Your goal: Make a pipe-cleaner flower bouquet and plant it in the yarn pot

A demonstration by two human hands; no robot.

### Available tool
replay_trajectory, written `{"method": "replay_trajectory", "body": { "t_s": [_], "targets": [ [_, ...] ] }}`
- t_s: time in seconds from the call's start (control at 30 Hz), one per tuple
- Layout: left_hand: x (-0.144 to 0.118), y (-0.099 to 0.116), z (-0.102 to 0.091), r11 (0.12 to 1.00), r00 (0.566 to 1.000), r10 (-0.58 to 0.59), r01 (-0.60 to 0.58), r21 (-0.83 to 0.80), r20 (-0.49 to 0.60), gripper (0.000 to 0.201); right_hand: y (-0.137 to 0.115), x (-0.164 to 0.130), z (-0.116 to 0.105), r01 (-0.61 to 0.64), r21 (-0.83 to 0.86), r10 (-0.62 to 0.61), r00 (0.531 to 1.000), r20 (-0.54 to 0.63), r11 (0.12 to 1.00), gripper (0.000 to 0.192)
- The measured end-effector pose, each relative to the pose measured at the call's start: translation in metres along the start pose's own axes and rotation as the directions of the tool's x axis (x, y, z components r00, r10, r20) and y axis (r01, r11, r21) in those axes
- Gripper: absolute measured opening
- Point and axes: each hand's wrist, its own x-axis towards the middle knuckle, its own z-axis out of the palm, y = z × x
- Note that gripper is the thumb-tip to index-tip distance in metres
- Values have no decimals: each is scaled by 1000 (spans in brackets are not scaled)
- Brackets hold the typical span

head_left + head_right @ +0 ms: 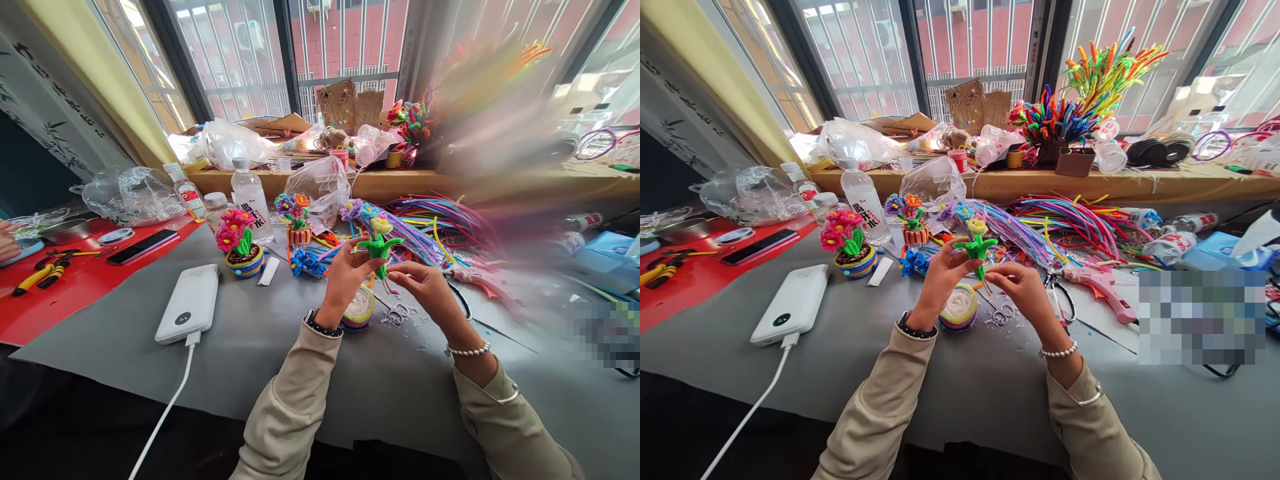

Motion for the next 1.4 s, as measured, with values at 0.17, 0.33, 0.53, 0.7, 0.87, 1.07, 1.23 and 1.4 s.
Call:
{"method": "replay_trajectory", "body": {
  "t_s": [0.17, 0.33, 0.53, 0.7, 0.87, 1.07, 1.23, 1.4],
  "targets": [
    [-1, 2, 0, 1000, 999, -9, 9, 6, 43, 42, -4, 5, -2, 35, 20, -37, 995, 88, 999, 26],
    [-4, 8, 2, 999, 1000, 11, -12, -41, -6, 38, -9, 4, 3, 41, 19, -43, 987, 155, 999, 25],
    [-15, 19, -8, 998, 998, 36, -34, 46, -50, 40, -16, 6, 19, -29, 121, -2, 969, 245, 992, 22],
    [-24, 19, -23, 986, 990, 47, -25, 162, -134, 43, -11, 10, 33, -113, 201, 38, 938, 345, 973, 17],
    [-28, 15, -31, 981, 993, 48, -26, 192, -110, 43, -10, 13, 38, 85, -83, -61, 965, 256, 993, 17],
    [-32, 11, -33, 978, 991, 59, -34, 208, -117, 41, -9, 13, 39, 215, -250, -167, 965, 200, 944, 16],
    [-34, 8, -35, 966, 990, 86, -55, 253, -114, 41, -5, 12, 42, 214, -257, -163, 965, 206, 942, 18],
    [-33, 4, -36, 966, 989, 57, -20, 258, -139, 42, -1, 12, 44, 206, -265, -154, 967, 204, 942, 16]
  ]
}}
